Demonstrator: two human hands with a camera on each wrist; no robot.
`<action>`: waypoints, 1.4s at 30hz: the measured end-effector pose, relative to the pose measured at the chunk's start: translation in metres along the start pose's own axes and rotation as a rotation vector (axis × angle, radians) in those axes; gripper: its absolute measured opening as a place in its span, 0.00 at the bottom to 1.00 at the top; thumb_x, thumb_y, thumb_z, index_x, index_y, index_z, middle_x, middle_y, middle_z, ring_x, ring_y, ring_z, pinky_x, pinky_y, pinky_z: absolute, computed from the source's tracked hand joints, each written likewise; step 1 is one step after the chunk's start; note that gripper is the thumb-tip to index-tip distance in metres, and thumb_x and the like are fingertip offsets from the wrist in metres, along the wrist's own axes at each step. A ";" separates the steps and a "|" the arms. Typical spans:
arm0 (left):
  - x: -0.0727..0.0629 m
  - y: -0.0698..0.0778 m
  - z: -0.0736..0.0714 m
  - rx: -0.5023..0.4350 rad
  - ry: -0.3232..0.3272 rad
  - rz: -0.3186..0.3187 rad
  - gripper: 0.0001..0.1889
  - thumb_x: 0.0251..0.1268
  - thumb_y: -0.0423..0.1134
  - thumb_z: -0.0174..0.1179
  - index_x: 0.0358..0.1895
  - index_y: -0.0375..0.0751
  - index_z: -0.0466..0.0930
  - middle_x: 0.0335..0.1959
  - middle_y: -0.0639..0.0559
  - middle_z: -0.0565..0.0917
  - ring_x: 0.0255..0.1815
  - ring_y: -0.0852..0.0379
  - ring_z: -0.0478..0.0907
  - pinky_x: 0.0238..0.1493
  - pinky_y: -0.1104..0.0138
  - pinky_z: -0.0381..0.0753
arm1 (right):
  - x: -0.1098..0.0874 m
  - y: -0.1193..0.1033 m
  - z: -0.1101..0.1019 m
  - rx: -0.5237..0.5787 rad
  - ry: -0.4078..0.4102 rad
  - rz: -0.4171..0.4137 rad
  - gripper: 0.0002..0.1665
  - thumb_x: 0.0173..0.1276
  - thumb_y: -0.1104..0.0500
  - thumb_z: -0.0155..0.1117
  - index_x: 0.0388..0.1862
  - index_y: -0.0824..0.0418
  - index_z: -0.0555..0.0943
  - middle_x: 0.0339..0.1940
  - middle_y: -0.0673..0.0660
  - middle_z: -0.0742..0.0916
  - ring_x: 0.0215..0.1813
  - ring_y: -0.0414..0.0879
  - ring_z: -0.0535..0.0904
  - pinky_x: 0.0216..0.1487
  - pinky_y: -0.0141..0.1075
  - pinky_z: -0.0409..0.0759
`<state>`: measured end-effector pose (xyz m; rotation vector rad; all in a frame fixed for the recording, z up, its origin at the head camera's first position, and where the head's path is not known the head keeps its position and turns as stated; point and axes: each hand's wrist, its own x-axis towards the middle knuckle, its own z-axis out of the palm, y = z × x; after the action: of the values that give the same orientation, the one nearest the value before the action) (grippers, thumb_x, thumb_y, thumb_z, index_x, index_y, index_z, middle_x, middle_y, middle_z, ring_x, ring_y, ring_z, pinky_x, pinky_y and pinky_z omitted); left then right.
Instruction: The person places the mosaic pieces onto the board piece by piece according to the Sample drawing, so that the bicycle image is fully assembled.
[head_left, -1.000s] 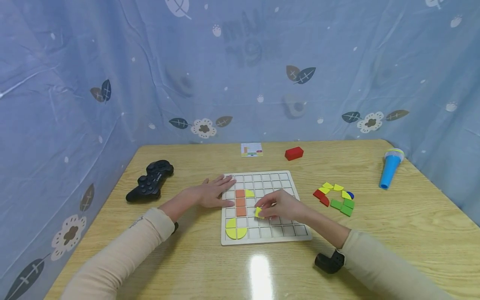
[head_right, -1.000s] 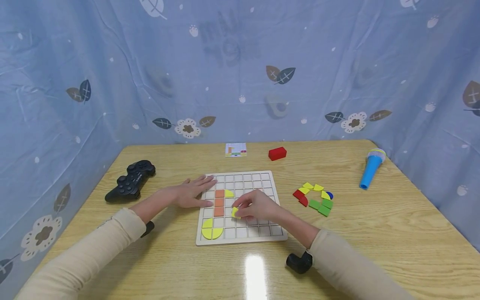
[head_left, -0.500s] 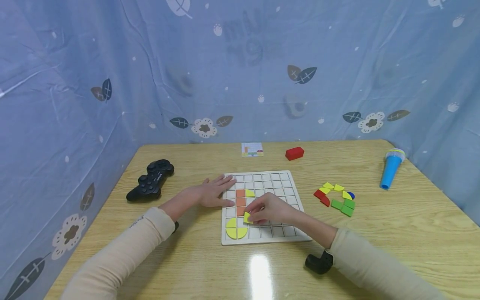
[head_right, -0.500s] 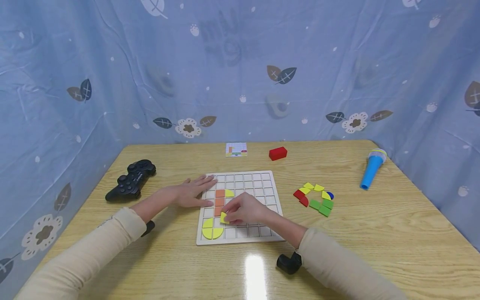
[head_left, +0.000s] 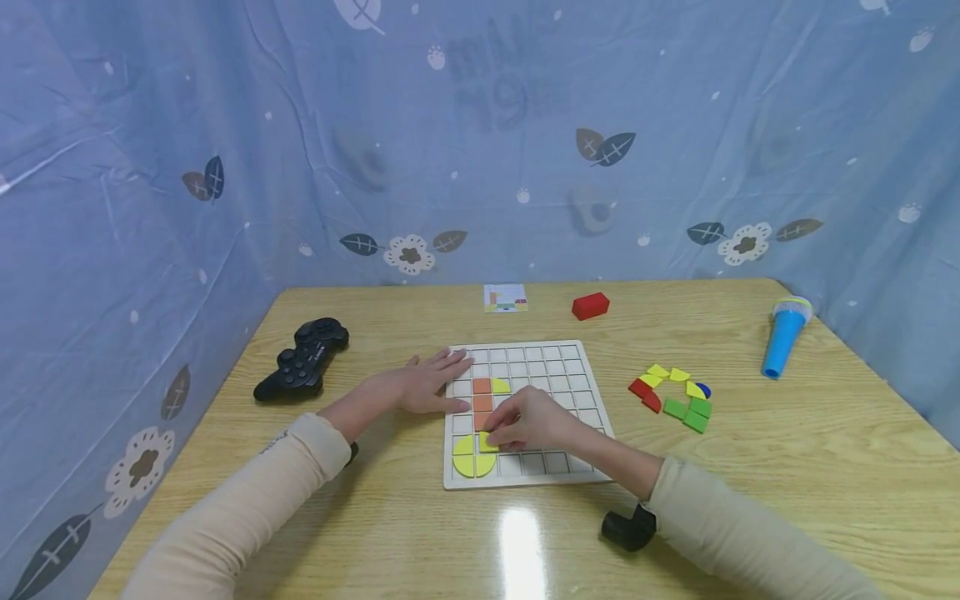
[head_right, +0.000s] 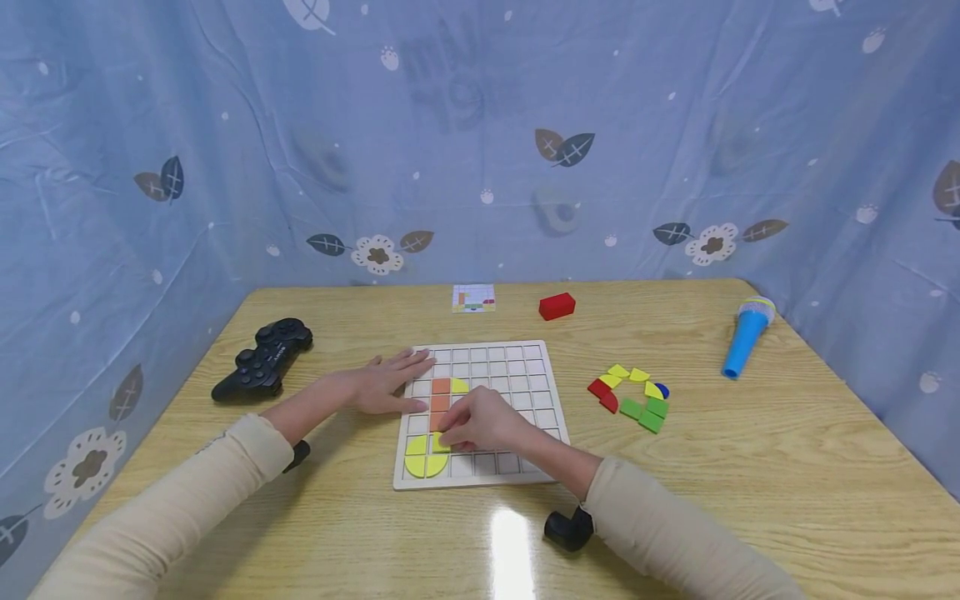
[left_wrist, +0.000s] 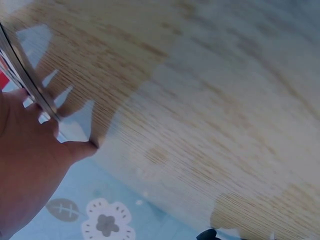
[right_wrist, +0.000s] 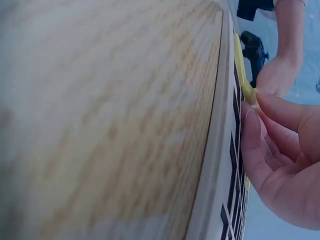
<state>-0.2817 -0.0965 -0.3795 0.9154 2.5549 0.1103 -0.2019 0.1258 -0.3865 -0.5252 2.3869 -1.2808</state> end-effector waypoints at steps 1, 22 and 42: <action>0.000 0.000 0.000 0.000 0.002 0.002 0.44 0.66 0.69 0.43 0.78 0.54 0.36 0.78 0.54 0.37 0.76 0.51 0.30 0.69 0.42 0.37 | 0.000 0.000 0.000 0.001 0.002 -0.005 0.03 0.59 0.64 0.70 0.34 0.62 0.87 0.22 0.51 0.85 0.21 0.39 0.76 0.24 0.31 0.75; 0.000 0.001 0.000 0.001 0.008 0.012 0.44 0.66 0.69 0.42 0.78 0.55 0.36 0.77 0.55 0.36 0.76 0.52 0.30 0.69 0.43 0.36 | -0.008 0.008 -0.010 0.095 -0.022 0.041 0.12 0.67 0.57 0.64 0.45 0.62 0.85 0.31 0.53 0.85 0.33 0.44 0.80 0.38 0.36 0.81; -0.003 0.001 -0.001 -0.013 0.002 0.025 0.44 0.67 0.67 0.44 0.78 0.54 0.36 0.77 0.54 0.37 0.76 0.52 0.30 0.68 0.42 0.36 | -0.042 0.042 -0.059 0.243 -0.059 0.134 0.26 0.69 0.52 0.62 0.59 0.66 0.76 0.46 0.58 0.84 0.45 0.50 0.82 0.49 0.39 0.79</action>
<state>-0.2800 -0.0976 -0.3774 0.9435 2.5417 0.1354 -0.2010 0.2089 -0.3853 -0.3205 2.1399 -1.4467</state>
